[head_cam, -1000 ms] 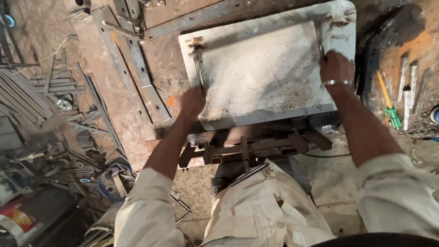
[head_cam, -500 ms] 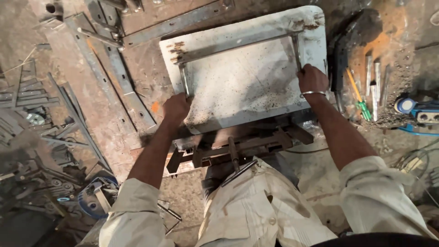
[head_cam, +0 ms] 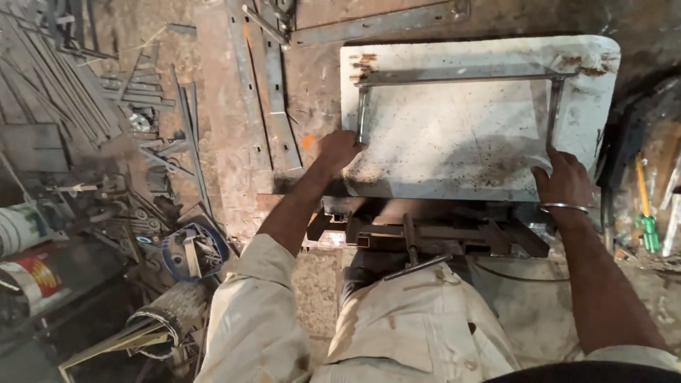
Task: Welding and assembling metal components on a workbench in a furniture manufacturing workshop.
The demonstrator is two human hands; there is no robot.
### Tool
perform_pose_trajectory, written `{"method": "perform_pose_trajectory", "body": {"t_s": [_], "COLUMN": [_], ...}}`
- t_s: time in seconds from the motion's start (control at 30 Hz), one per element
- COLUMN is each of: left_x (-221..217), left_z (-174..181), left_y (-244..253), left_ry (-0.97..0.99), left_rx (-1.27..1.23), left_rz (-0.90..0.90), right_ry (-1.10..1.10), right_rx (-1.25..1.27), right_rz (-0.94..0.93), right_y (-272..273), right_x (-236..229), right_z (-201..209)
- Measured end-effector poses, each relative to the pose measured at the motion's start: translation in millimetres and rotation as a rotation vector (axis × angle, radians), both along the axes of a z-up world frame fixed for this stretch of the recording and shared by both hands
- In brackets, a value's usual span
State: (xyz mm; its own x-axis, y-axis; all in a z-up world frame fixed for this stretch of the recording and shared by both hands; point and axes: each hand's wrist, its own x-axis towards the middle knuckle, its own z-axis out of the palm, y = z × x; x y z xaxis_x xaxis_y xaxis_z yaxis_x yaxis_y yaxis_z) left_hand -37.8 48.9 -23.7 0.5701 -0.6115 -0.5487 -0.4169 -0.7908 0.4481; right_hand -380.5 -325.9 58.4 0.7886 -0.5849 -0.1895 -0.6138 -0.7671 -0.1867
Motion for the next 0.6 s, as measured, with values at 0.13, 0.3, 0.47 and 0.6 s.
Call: {"method": "perform_pose_trajectory", "body": {"t_s": [0.13,0.3,0.47,0.6], "left_x": [-1.5,-1.4,1.6,3.0], "left_z": [3.6,9.1,-32.1,-36.6], "left_y": [3.4,-0.1,-5.6,-19.8], "left_ry": [-0.008,0.02,-0.021,-0.07], "left_rx": [-0.059,0.001,0.014,0.03], "left_rz": [-0.06,0.004,-0.043,-0.073], "right_ry": [-0.005,-0.101,-0.085,0.01], "right_rx": [0.019,0.025,0.109,0.043], "right_rz": [-0.009,-0.023,-0.147,-0.196], "right_y": [6.9,-10.7,-33.0,-57.4], "right_x": [-2.5,-16.8,4.3,19.7], "right_z": [6.0,-21.4,-29.3,-42.4]}}
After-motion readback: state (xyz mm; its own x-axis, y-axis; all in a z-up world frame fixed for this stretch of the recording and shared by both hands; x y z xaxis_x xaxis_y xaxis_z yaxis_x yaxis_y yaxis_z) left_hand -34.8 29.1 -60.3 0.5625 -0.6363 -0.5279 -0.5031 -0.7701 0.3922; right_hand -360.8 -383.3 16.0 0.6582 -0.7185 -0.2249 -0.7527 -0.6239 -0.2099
